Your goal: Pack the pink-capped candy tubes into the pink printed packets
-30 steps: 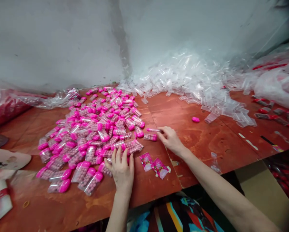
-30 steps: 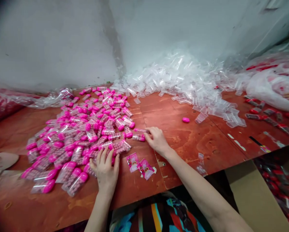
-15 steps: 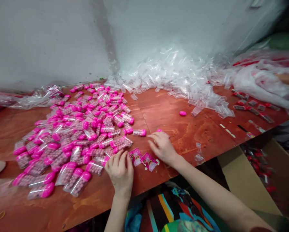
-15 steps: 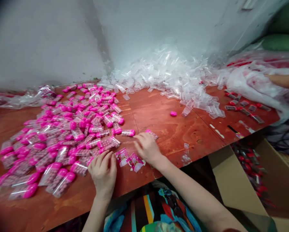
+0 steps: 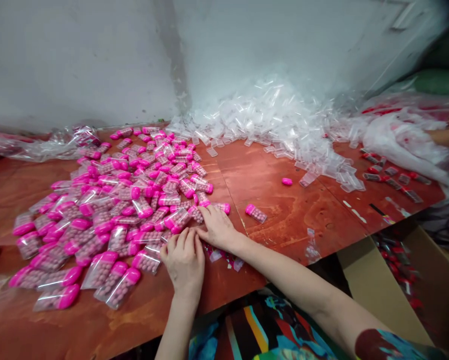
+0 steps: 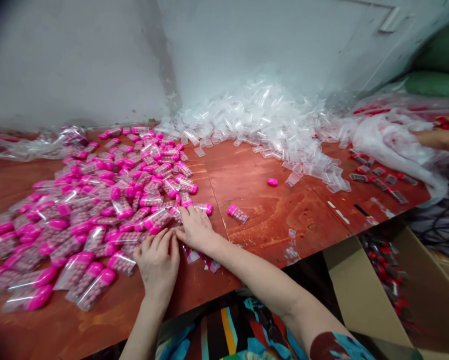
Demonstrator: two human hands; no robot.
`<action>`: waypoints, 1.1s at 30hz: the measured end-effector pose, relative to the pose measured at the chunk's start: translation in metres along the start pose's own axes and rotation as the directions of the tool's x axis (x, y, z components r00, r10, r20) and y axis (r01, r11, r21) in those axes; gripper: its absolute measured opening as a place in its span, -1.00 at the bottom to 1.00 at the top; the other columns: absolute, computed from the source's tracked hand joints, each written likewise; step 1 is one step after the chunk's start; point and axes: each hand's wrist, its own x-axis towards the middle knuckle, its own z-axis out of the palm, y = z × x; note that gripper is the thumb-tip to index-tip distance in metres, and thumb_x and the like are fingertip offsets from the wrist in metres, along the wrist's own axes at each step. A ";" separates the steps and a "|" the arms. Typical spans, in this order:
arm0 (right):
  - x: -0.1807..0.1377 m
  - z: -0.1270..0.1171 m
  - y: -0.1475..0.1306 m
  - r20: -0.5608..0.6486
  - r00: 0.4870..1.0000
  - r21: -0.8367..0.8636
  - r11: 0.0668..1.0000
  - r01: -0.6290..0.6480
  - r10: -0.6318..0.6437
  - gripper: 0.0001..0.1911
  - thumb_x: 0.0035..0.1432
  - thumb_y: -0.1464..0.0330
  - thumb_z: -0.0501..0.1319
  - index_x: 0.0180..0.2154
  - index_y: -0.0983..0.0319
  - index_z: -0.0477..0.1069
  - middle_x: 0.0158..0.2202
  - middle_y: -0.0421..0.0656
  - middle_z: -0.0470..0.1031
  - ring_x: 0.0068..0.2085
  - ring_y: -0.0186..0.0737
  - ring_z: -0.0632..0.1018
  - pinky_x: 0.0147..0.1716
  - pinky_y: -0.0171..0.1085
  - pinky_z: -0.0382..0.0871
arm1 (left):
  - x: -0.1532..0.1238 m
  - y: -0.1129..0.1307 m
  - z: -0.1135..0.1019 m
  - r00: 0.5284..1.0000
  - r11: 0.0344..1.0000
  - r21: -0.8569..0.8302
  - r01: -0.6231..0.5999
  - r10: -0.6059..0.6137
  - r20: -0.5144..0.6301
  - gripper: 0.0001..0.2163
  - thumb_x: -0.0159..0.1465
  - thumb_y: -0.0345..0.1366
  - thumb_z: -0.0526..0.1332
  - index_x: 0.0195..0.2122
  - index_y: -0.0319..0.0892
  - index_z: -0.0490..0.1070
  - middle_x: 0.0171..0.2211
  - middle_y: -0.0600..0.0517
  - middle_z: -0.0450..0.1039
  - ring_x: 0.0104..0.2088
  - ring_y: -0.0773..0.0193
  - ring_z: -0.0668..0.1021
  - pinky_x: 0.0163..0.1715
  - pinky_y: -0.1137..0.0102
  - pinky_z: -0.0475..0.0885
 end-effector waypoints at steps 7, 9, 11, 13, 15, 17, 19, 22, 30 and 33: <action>0.016 0.014 0.003 -0.098 0.995 0.155 0.988 0.017 -0.002 -0.55 0.43 0.48 0.19 0.30 0.30 0.35 0.17 0.16 0.50 0.19 0.12 0.55 0.23 0.09 0.51 | -0.001 0.000 -0.001 0.993 0.972 -0.216 0.096 -0.110 -0.050 -0.75 0.52 -0.33 0.15 -0.06 -0.25 0.64 -0.12 -0.20 0.72 -0.11 -0.09 0.62 0.01 0.03 0.42; 0.010 0.018 0.014 -0.214 0.976 0.314 0.945 0.093 -0.025 -0.50 0.42 0.48 0.18 0.34 0.27 0.29 0.22 0.15 0.47 0.26 0.09 0.51 0.31 0.10 0.45 | 0.003 0.002 -0.001 0.977 0.906 -0.382 0.183 -0.210 -0.032 -0.75 0.51 -0.27 0.16 -0.06 -0.23 0.65 -0.12 -0.22 0.71 -0.11 -0.06 0.64 0.02 0.04 0.49; -0.002 0.021 0.023 -0.313 0.949 0.446 0.879 0.168 -0.023 -0.45 0.40 0.46 0.20 0.36 0.22 0.23 0.24 0.12 0.46 0.28 0.07 0.51 0.33 0.12 0.43 | 0.010 0.009 0.001 0.928 0.754 -0.562 0.339 -0.366 0.068 -0.72 0.48 -0.18 0.22 0.03 -0.22 0.63 -0.06 -0.22 0.70 -0.10 -0.03 0.67 0.01 0.07 0.55; -0.019 0.021 0.027 -0.373 0.928 0.555 0.800 0.229 -0.007 -0.43 0.40 0.42 0.22 0.37 0.19 0.20 0.24 0.10 0.47 0.22 0.03 0.56 0.28 0.08 0.49 | 0.019 0.022 0.005 0.839 0.498 -0.705 0.504 -0.477 0.263 -0.61 0.42 -0.08 0.30 0.15 -0.20 0.58 -0.01 -0.21 0.69 -0.09 -0.02 0.71 -0.02 0.11 0.60; -0.038 0.018 0.027 -0.401 0.916 0.642 0.716 0.274 0.009 -0.43 0.43 0.39 0.20 0.39 0.17 0.16 0.21 0.07 0.50 0.15 -0.04 0.61 0.21 -0.01 0.56 | 0.026 0.035 0.006 0.768 0.251 -0.771 0.586 -0.476 0.429 -0.54 0.38 -0.03 0.35 0.20 -0.18 0.55 0.02 -0.17 0.68 -0.04 -0.01 0.71 0.03 0.13 0.62; -0.055 0.010 0.027 -0.391 0.920 0.690 0.672 0.270 0.031 -0.39 0.43 0.39 0.20 0.42 0.16 0.12 0.19 0.05 0.51 0.14 -0.08 0.62 0.20 -0.05 0.57 | 0.028 0.046 0.004 0.760 0.163 -0.792 0.589 -0.445 0.474 -0.57 0.38 -0.03 0.34 0.16 -0.18 0.57 0.05 -0.16 0.67 0.05 -0.02 0.69 0.13 0.13 0.59; -0.069 -0.004 0.030 -0.352 0.933 0.693 0.691 0.204 0.078 -0.27 0.38 0.37 0.25 0.47 0.16 0.05 0.26 0.08 0.47 0.25 -0.05 0.56 0.26 -0.02 0.52 | 0.025 0.051 -0.001 0.799 0.241 -0.793 0.559 -0.411 0.438 -0.63 0.40 -0.08 0.32 0.11 -0.17 0.59 0.08 -0.15 0.66 0.11 -0.01 0.67 0.21 0.12 0.53; -0.083 -0.032 0.035 -0.280 0.957 0.640 0.757 0.131 0.071 -0.12 0.36 0.31 0.31 0.54 0.19 -0.06 0.39 0.15 0.34 0.37 0.03 0.46 0.34 0.05 0.45 | 0.021 0.052 -0.012 0.855 0.378 -0.770 0.514 -0.303 0.421 -0.71 0.39 -0.14 0.30 0.05 -0.15 0.63 0.04 -0.14 0.67 0.09 -0.01 0.67 0.19 0.13 0.54; -0.099 -0.072 0.035 -0.266 0.903 0.346 0.841 0.416 -0.338 -0.26 0.40 0.27 0.32 0.47 0.24 0.11 0.33 0.17 0.41 0.37 0.10 0.43 0.34 0.13 0.38 | 0.026 0.062 -0.031 0.689 0.047 -0.689 0.723 -0.121 0.714 -0.62 0.31 -0.09 0.40 0.06 -0.19 0.65 -0.11 -0.09 0.70 -0.13 0.09 0.68 -0.06 0.27 0.60; -0.102 -0.069 0.039 -0.203 0.914 0.245 0.886 0.394 -0.350 -0.09 0.28 0.19 0.45 0.47 0.25 0.09 0.32 0.20 0.42 0.34 0.19 0.46 0.30 0.18 0.39 | 0.025 0.069 -0.039 0.616 -0.060 -0.625 0.779 -0.115 0.779 -0.62 0.30 -0.05 0.43 0.01 -0.20 0.68 -0.17 -0.06 0.69 -0.19 0.12 0.67 -0.12 0.30 0.59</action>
